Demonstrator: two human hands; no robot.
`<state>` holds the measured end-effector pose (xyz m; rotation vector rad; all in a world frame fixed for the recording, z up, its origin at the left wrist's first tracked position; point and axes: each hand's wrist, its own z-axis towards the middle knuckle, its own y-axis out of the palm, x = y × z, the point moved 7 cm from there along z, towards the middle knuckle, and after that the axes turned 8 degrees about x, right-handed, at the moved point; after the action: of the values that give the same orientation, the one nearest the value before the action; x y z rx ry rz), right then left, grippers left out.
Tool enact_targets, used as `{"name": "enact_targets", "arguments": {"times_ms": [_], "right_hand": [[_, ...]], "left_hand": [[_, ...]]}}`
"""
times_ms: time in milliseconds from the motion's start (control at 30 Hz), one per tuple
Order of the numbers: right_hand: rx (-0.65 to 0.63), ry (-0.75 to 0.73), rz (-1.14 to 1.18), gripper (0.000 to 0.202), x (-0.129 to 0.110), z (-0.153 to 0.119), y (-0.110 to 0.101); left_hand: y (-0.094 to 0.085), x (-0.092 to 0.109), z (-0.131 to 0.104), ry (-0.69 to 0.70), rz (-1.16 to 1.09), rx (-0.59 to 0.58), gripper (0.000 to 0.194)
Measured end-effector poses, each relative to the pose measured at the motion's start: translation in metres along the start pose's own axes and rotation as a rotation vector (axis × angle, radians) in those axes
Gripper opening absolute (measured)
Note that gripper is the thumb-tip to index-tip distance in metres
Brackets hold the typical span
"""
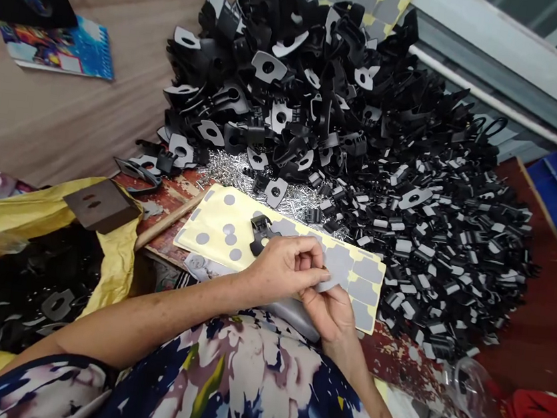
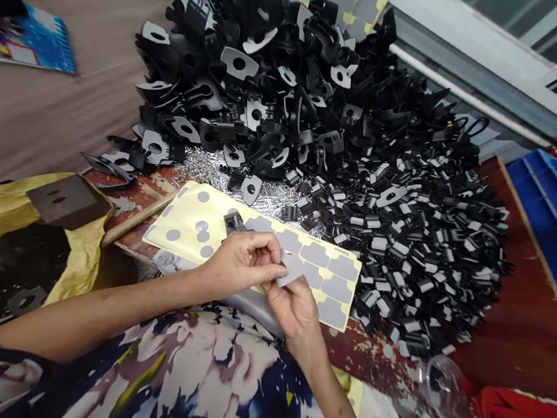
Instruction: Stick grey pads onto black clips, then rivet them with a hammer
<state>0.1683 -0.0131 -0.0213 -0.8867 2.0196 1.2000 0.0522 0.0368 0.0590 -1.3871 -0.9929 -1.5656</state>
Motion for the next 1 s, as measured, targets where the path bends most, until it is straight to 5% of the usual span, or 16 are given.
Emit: {"name": "enact_targets", "arguments": {"times_ms": [167, 300, 400, 467, 600, 700, 800, 900, 1000], "right_hand": [[0.141, -0.286, -0.096, 0.026, -0.050, 0.005, -0.044], [0.263, -0.617, -0.250, 0.026, -0.085, -0.003, -0.073], [0.233, -0.741, -0.420, 0.020, -0.087, -0.011, -0.064], [0.189, -0.804, -0.522, 0.013, -0.083, -0.015, -0.051], [0.154, -0.944, -0.707, 0.006, -0.080, -0.023, -0.032], [0.138, -0.922, -0.762, 0.005, -0.080, -0.023, -0.029], [0.142, -0.798, -0.679, 0.004, -0.081, -0.022, -0.034], [0.153, -0.677, -0.529, 0.010, -0.080, -0.022, -0.039], [0.154, -0.630, -0.433, 0.014, -0.080, -0.025, -0.040]], "left_hand": [[-0.027, -0.020, -0.021, 0.009, 0.126, -0.059, 0.015], [-0.094, -0.040, -0.029, -0.037, 0.567, 0.112, 0.023], [-0.135, -0.043, -0.017, -0.053, 1.050, 0.265, 0.023], [-0.138, -0.048, -0.004, -0.059, 1.224, 0.247, 0.034], [-0.117, -0.060, 0.017, -0.023, 1.302, 0.194, 0.036], [-0.103, -0.066, 0.026, -0.018, 1.082, 0.253, 0.010], [-0.093, -0.066, 0.030, -0.055, 0.579, 0.316, 0.013], [-0.079, -0.067, 0.027, -0.262, -0.060, 0.307, 0.024], [-0.059, -0.069, 0.015, -0.535, -0.433, 0.183, 0.040]]}}
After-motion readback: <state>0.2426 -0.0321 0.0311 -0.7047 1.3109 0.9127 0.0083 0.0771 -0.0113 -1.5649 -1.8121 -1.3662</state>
